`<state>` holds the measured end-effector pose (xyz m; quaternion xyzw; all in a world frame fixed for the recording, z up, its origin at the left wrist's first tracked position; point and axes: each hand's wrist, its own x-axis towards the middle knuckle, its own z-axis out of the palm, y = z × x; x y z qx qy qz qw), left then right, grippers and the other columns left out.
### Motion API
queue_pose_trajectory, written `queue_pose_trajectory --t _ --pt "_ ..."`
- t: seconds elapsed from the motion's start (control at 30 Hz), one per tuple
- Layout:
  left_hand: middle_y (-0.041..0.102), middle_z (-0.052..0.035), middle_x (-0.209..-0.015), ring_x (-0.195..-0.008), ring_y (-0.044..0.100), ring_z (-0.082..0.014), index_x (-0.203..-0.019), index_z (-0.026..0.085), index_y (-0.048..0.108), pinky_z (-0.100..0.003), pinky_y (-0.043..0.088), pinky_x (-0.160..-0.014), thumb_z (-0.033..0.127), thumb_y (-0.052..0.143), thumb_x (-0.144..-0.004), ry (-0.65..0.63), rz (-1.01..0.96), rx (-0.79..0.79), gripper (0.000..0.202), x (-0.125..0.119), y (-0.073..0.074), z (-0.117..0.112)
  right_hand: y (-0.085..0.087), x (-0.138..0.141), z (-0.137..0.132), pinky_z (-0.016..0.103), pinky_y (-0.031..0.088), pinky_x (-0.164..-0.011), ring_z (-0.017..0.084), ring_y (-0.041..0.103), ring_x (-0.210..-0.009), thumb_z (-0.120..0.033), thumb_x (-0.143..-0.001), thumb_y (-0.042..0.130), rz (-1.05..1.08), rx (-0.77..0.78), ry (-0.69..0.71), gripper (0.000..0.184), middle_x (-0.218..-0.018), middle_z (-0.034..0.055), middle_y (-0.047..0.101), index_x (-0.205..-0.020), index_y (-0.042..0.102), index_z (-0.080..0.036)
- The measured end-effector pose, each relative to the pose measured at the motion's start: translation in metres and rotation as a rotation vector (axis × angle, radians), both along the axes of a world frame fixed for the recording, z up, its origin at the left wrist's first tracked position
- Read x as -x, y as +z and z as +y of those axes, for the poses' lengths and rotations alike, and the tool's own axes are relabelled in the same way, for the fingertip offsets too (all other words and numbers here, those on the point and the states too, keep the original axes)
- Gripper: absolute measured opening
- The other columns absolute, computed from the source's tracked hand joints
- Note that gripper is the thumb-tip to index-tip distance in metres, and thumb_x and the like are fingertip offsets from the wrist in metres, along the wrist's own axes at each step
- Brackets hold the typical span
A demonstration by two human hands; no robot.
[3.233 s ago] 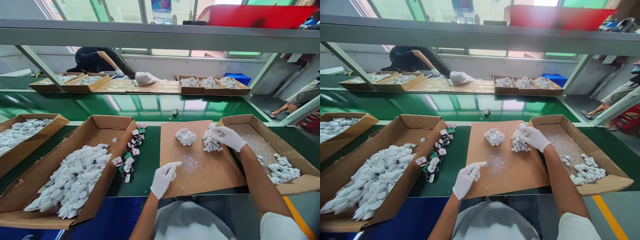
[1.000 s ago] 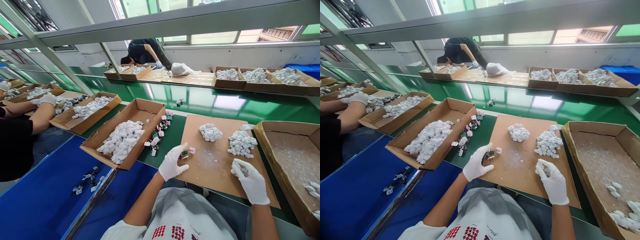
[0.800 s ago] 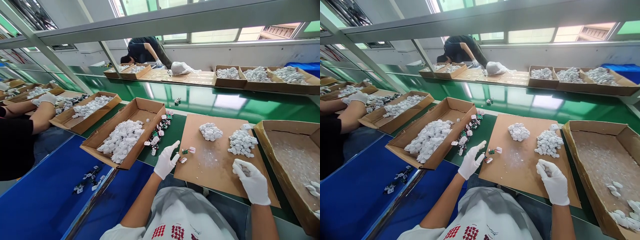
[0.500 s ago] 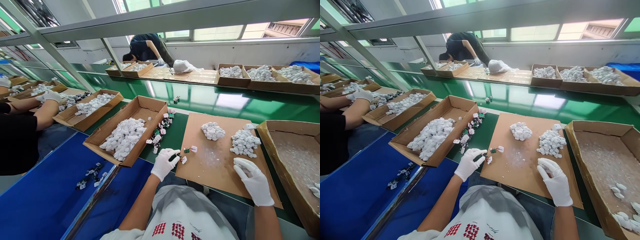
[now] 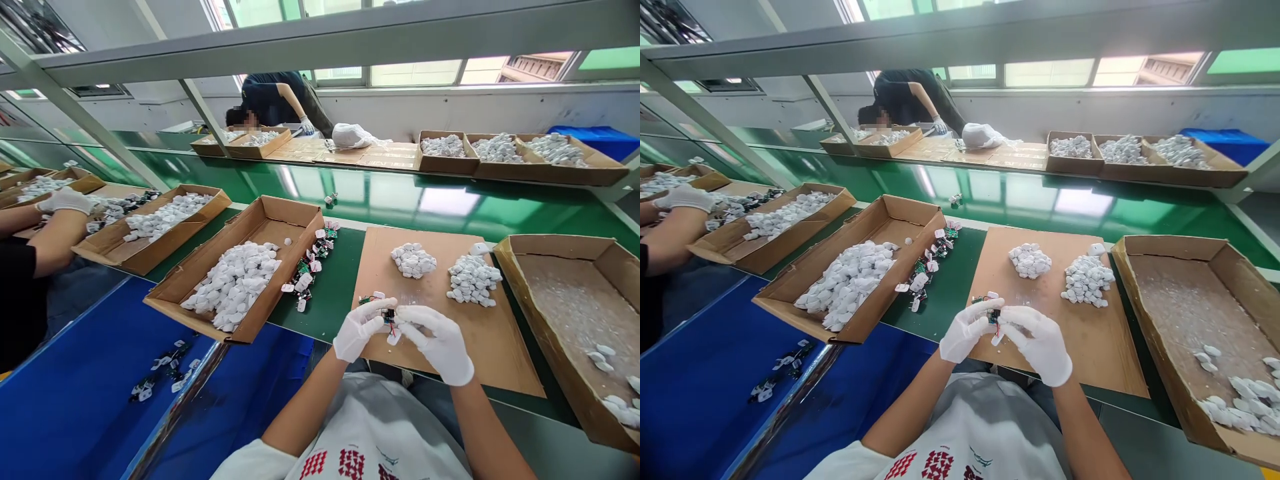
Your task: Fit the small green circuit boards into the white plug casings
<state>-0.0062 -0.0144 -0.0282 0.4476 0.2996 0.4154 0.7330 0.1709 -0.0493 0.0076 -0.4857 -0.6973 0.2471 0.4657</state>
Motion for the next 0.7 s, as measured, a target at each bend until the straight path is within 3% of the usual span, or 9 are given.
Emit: queue_pose_trajectory --t 0.17,0.37,0.53,0.7 --pt "0.07 -0.0145 -0.104 -0.089 0.065 -0.0248 -0.106 0.013 0.07 -0.037 0.052 -0.08 0.044 0.08 -0.061 0.064 -0.148 0.184 0.056 -0.009 -0.01 0.002 -0.003 0.003 0.011 0.033 0.057 -0.083 0.018 0.068 -0.091 -0.021 -0.084 0.059 -0.072 -0.111 0.05 0.019 -0.102 0.0024 0.071 -0.095 0.071 -0.03" --pt "0.071 -0.0131 -0.097 -0.081 0.065 -0.0201 -0.1 0.012 0.073 -0.029 0.049 -0.072 0.036 0.083 -0.06 0.083 -0.263 0.265 0.047 -0.014 -0.008 0.001 -0.02 0.01 0.009 0.035 0.056 -0.085 0.019 0.066 -0.097 -0.02 -0.083 0.061 0.128 -0.062 0.08 0.016 -0.106 0.0042 0.069 -0.095 0.068 -0.027" --pt "0.073 -0.0111 -0.088 -0.073 0.064 -0.0168 -0.098 0.012 0.072 -0.027 0.048 -0.068 0.032 0.085 -0.058 0.102 -0.307 0.311 0.046 -0.017 -0.009 0.0 -0.028 0.021 0.008 0.029 0.057 -0.067 0.014 0.064 -0.069 -0.023 -0.081 0.062 0.31 0.18 -0.017 0.012 -0.089 0.0028 0.067 -0.092 0.06 -0.024" --pt "0.072 -0.0096 -0.084 -0.073 0.066 -0.0179 -0.096 0.012 0.072 -0.027 0.048 -0.066 0.031 0.085 -0.056 0.1 -0.289 0.32 0.045 -0.018 -0.01 0.0 -0.029 0.03 0.014 0.026 0.053 -0.061 0.012 0.056 -0.064 -0.021 -0.077 0.062 0.31 0.15 -0.123 0.008 -0.08 0.0021 0.062 -0.083 0.057 -0.022"
